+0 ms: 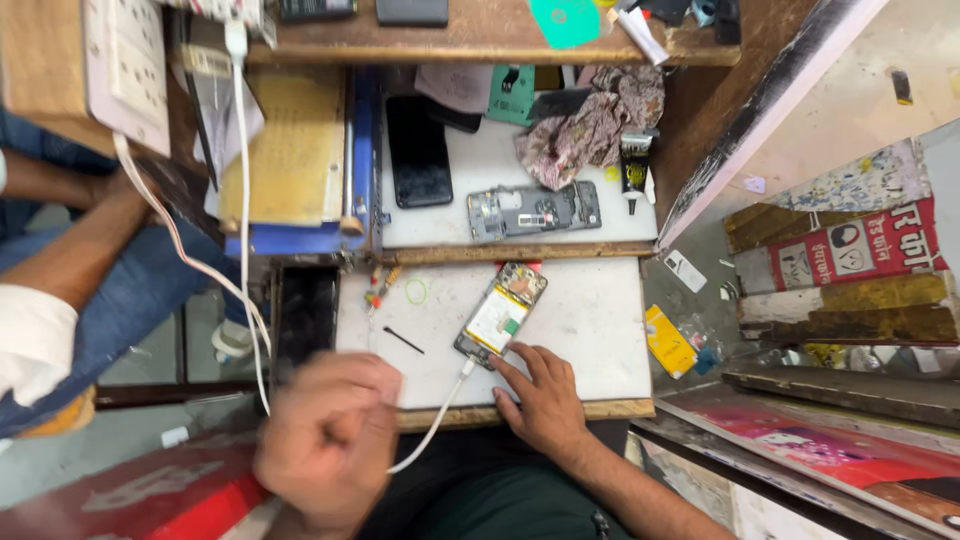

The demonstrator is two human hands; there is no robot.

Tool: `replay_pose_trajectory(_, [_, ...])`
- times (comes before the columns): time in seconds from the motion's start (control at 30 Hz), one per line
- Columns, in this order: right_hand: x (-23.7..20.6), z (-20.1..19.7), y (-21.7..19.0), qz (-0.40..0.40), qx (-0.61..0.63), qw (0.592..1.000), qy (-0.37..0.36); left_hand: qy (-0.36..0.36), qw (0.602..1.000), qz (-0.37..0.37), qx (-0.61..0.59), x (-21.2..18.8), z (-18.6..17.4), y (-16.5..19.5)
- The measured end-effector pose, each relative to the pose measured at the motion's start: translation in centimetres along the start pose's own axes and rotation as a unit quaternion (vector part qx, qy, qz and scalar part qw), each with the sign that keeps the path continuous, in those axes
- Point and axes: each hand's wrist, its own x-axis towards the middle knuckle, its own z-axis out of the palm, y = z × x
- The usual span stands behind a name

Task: The person holds a smartphone connected to a charging cable, then flips it to expose the internal components. They repeatedly press and adjust the battery connector area with their fingers while the phone remains on the workbench.

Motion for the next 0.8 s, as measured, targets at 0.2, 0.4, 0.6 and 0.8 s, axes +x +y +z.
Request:
replay_pose_trajectory(0.2, [0.3,-0.2,-0.2,0.013,0.012,1.000,0.003,-0.258,0.935,-0.185,0.158,-1.6,4.0,-8.3])
replay_pose_trajectory(0.4, [0.4,-0.3,-0.3,0.010,0.002,1.000,0.011,-0.320,0.890,-0.245,0.211,-4.1,5.7,-17.2])
replay_pose_trajectory(0.6, [0.4,-0.2,-0.1,0.009,0.015,1.000,0.014,-0.380,0.806,-0.430,0.143,-2.5,5.4,-19.2])
replay_pose_trajectory(0.8, [0.5,-0.1,-0.1,0.028,0.033,0.999,0.010,-0.434,0.769,-0.436,0.175,-0.8,5.9,-19.1])
